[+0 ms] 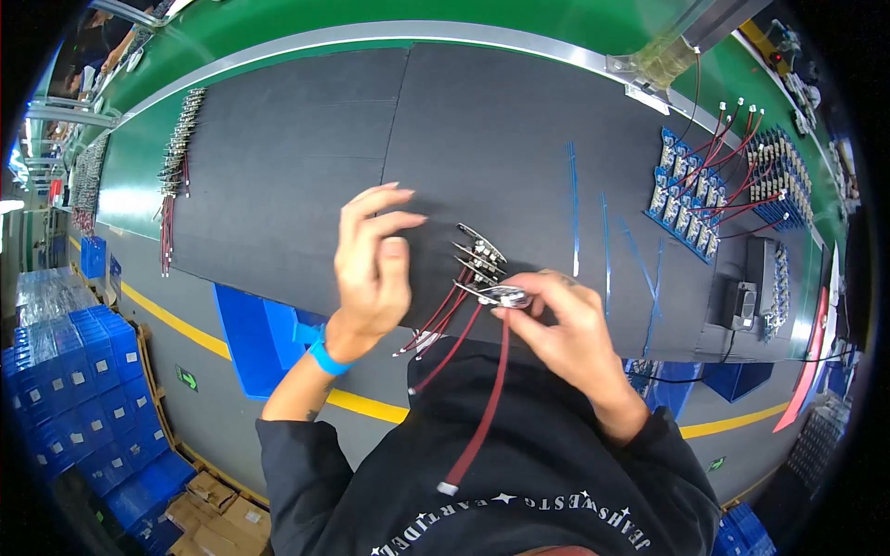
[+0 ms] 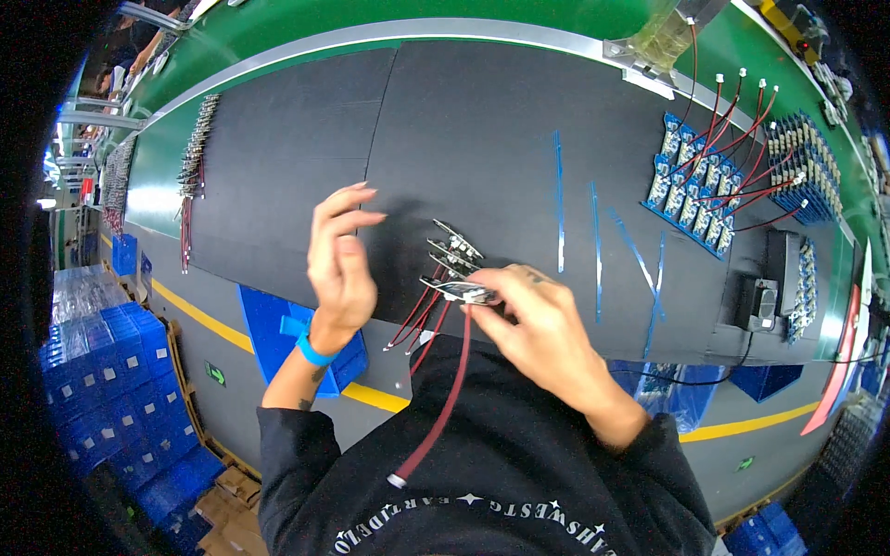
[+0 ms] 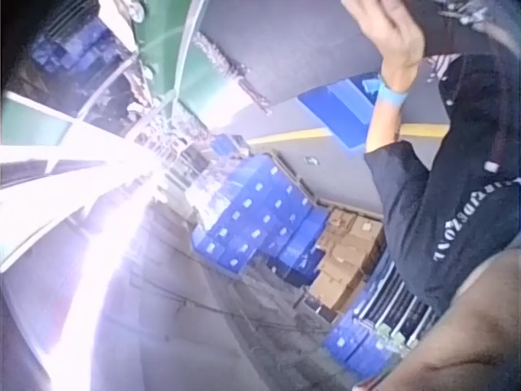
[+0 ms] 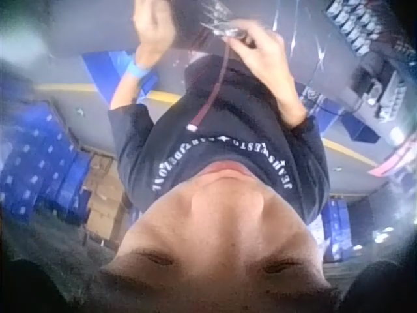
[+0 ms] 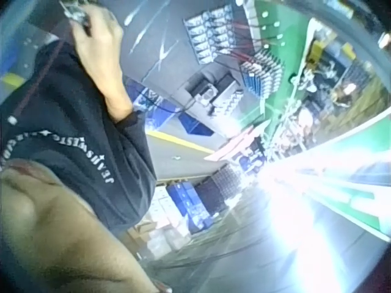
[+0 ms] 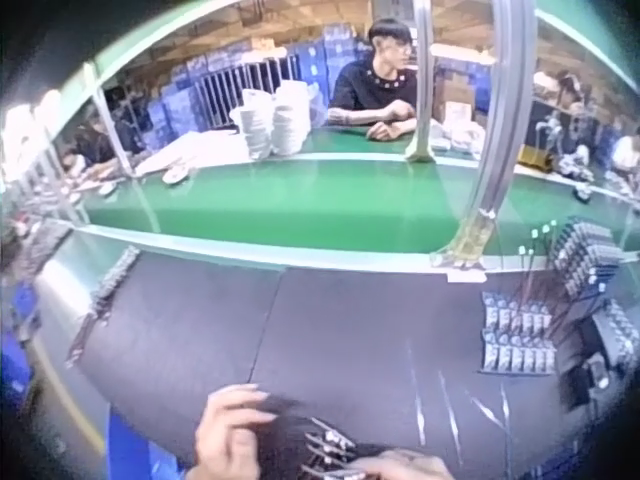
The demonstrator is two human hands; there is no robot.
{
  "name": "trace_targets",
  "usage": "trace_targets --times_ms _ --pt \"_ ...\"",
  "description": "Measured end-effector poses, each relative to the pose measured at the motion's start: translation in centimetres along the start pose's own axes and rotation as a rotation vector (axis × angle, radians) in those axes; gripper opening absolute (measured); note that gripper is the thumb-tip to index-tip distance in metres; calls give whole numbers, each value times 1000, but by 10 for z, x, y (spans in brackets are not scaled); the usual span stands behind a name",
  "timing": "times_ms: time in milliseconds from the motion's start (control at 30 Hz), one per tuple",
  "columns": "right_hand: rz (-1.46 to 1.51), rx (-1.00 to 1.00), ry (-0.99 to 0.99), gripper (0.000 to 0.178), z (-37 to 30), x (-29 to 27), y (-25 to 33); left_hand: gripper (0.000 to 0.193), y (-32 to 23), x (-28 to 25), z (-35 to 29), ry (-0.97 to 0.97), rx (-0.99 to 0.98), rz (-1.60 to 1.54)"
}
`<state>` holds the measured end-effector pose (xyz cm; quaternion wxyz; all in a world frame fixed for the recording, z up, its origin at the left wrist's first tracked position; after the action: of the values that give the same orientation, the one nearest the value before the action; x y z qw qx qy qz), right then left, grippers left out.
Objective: The person assembles circuit board components with wiring by hand, organizing them into a stack on an assembly line table.
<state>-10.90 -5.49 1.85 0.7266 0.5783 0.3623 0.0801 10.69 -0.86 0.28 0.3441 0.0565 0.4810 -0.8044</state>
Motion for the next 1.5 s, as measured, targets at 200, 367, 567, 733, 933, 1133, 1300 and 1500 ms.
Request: trace_targets --times_ms 200,367,567,733,933,1133,1300,1500 --pt "-278 -121 1 24 1 22 -1 29 -22 -21 -30 306 -174 42" --pt "-253 -65 20 19 2 19 2 37 -30 -6 -48 355 -203 210" --pt "-349 -106 -39 24 -3 18 18 34 -43 -4 -50 290 -240 298" --pt "-404 -241 -5 27 0 32 6 33 -44 0 -60 235 -231 398" --pt "-284 -106 -117 32 18 16 3 28 -44 17 -67 126 -197 460" --pt "-251 -23 76 37 27 12 -9 19 -48 20 -66 98 -281 510" --pt "-199 41 179 32 27 10 -14 16 -51 16 -69 76 -308 509" --pt "-217 44 188 32 27 11 -10 16 -50 15 -71 62 -318 439"
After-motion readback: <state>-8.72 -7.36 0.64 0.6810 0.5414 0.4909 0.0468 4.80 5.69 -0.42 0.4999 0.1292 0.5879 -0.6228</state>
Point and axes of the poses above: each hand's wrist, its own z-axis towards the middle knuckle, its own x-axis out of the palm, y = z × x, the point moved 1 cm from there along z, towards the middle knuckle, and after that the axes turned 3 degrees about -z, right-handed, at the moved point
